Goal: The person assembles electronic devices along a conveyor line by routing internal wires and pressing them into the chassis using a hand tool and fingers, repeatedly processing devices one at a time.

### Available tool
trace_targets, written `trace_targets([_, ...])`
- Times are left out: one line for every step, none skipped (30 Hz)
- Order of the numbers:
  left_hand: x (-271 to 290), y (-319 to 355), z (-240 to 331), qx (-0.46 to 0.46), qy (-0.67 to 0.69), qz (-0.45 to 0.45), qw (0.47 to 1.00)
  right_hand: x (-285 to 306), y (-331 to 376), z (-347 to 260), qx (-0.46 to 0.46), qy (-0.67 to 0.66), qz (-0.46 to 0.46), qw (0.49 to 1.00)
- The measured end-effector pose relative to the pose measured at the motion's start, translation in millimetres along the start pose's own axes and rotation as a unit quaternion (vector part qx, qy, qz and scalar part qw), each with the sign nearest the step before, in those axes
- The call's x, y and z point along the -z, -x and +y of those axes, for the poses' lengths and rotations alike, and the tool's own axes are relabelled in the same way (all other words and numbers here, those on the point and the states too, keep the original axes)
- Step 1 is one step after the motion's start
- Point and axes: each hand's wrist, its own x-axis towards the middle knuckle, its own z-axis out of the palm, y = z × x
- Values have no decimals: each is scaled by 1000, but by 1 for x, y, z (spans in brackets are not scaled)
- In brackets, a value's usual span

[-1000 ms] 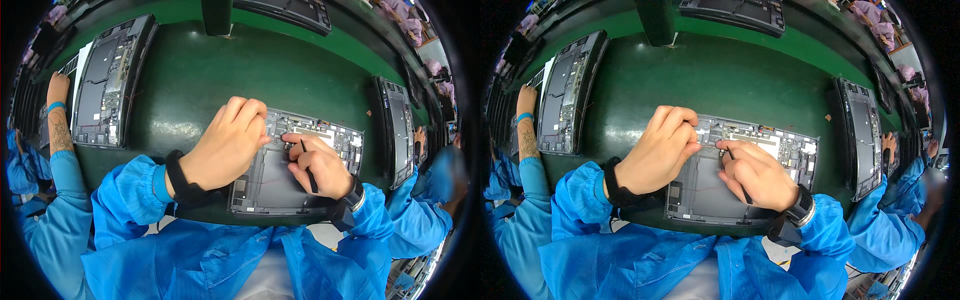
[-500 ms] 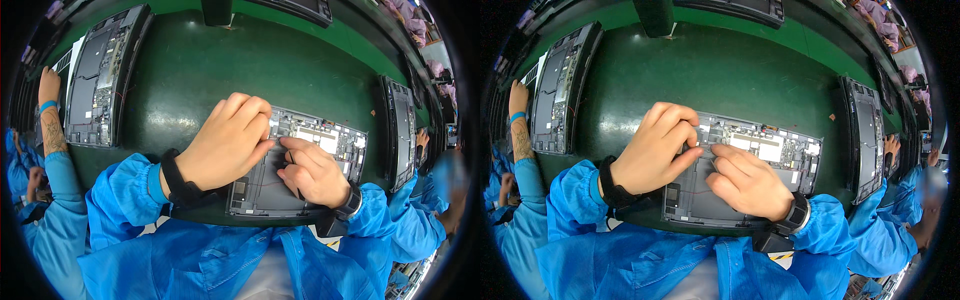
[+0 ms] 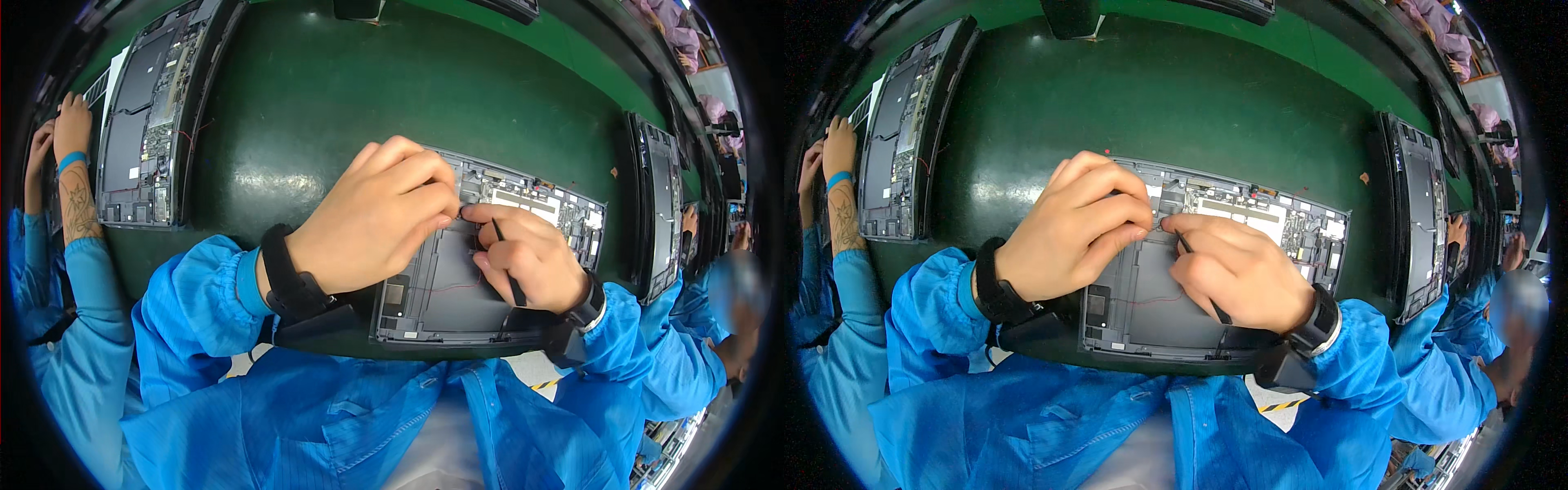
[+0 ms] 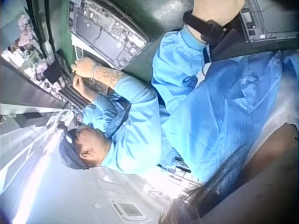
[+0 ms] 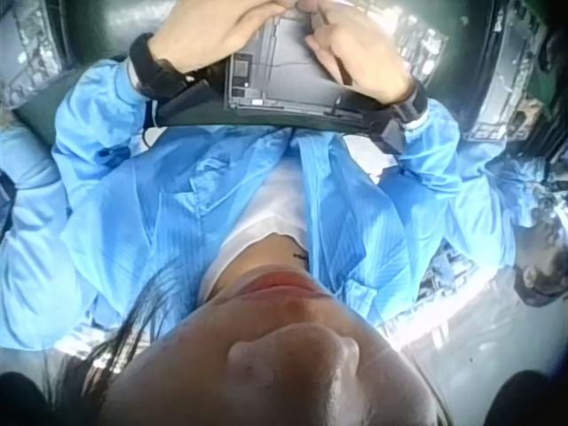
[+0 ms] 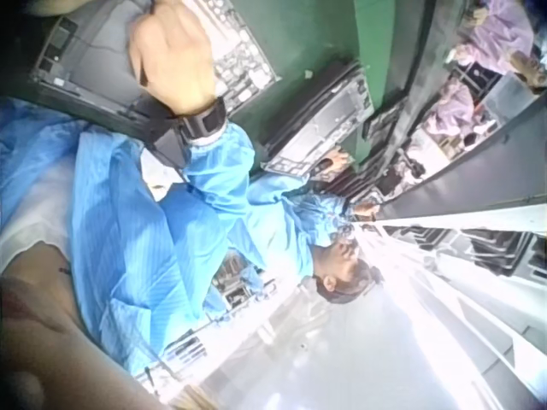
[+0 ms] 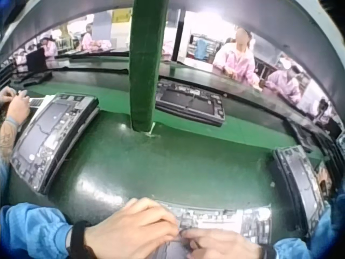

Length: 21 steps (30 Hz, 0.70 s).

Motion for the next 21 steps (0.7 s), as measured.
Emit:
trace_targets([0,1,0,1,1,0,1000,0,1,1,32,30,-6,999])
trace_targets([-1,1,2,9,4,16,1000,1,2,2,31,29,-7,999])
trace_targets([-2,2,2,17,7,32,999,2,4,3,28,33,-12,999])
trace_targets([-2,1,2,18,9,32,999,3,5,3,24,36,-17,999])
trace_targets([-2,1,1,18,5,36,999,3,6,3,23,35,-18,999])
trace_targets([-2,1,0,19,1,41,999,4,6,3,30,52,-24,998])
trace_targets([-3,1,0,19,2,41,999,4,7,2,36,69,-30,997])
trace_targets([-3,1,-1,17,1,40,999,3,7,3,35,68,-30,997])
trace_targets([-3,0,-1,15,-1,40,999,0,7,5,46,66,-16,997])
trace_targets([-3,0,-1,15,0,40,999,-2,5,6,57,62,-1,996])
trace_targets([-2,-1,0,16,0,37,999,-2,4,6,56,62,-1,996])
trace_targets([-2,-1,1,17,1,34,999,-1,1,5,60,66,-7,996])
trace_targets([-2,-1,1,18,2,34,999,-2,-1,4,65,69,-14,995])
trace_targets([-2,-1,1,17,2,33,999,-2,-3,2,64,69,-14,995])
trace_targets([-3,-1,2,16,2,31,999,-3,-5,0,67,89,-21,994])
trace_targets([-3,-1,1,17,2,30,999,-3,-7,-2,69,108,-28,991])
trace_targets([-3,-2,-1,10,2,20,1000,-4,-10,-3,68,107,-28,992])
trace_targets([-3,-2,-2,3,3,9,1000,-4,-14,-3,55,85,-26,995])
trace_targets([-2,-2,-3,2,3,9,1000,-3,-16,-4,43,65,-24,997])
trace_targets([-1,-2,-5,-3,9,2,1000,-5,-15,-3,43,66,-25,997])
trace_targets([-1,-1,-6,-8,14,-5,1000,-7,-12,-1,9,3,8,1000])
